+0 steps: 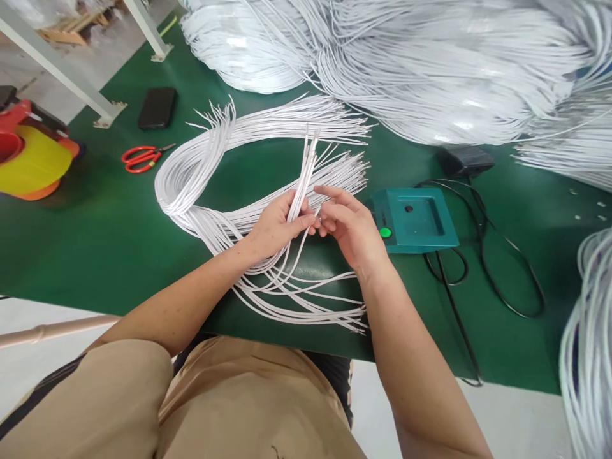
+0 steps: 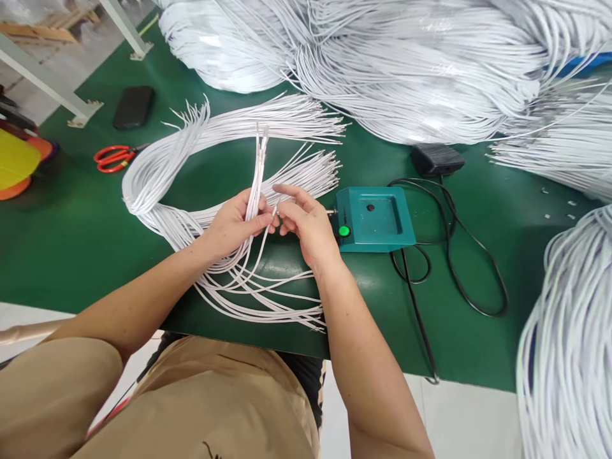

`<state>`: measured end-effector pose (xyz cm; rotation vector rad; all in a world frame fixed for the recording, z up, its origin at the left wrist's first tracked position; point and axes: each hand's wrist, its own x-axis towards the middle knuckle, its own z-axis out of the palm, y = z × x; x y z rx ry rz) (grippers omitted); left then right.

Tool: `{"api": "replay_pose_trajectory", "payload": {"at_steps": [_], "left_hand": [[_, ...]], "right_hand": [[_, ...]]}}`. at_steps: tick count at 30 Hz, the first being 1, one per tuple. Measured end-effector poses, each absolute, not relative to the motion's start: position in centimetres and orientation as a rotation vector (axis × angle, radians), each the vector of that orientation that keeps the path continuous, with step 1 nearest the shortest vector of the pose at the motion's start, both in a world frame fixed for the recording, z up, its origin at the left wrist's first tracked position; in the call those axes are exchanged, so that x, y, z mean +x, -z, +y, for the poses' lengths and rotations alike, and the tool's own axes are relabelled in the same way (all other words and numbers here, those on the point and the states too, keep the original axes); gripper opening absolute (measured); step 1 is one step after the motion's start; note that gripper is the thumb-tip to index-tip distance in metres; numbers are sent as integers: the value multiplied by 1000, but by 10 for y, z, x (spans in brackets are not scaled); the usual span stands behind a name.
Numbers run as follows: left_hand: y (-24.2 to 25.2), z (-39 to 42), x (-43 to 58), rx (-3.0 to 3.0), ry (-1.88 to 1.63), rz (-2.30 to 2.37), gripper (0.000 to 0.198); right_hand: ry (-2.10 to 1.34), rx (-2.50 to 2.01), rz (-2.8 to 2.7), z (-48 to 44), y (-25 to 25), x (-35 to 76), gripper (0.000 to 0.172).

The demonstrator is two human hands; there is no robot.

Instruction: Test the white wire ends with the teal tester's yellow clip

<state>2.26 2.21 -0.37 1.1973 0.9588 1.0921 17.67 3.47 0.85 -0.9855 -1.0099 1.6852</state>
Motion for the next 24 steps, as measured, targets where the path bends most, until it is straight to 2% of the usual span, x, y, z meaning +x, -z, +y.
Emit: {"api": "replay_pose_trajectory", "payload": {"at_steps": [2,5,8,14,19,24], "left_hand": [[3,21,23,1216,-1081,961,25],[4,19,23,1249,-1062,983,25],[6,20,21,1254,-1059,987,25],[8,22,17,1289,-1089,960,25],[6,23,17,1322,-1079,930,46],[7,21,15,1407,-978,936,47]], "right_hand": [[-1650,-964,-1061,34,-10,177,31],[-1585,-986,-1122,33,-11,176,22],[-1509,-1043,-1135,34,-8,177,24],[-1544,-1062,-1075,37,-4,181,21],[-1487,-1131,-1102,35,-7,177,11],[-1442,-1220,-1189,36,-9,180,9]]}}
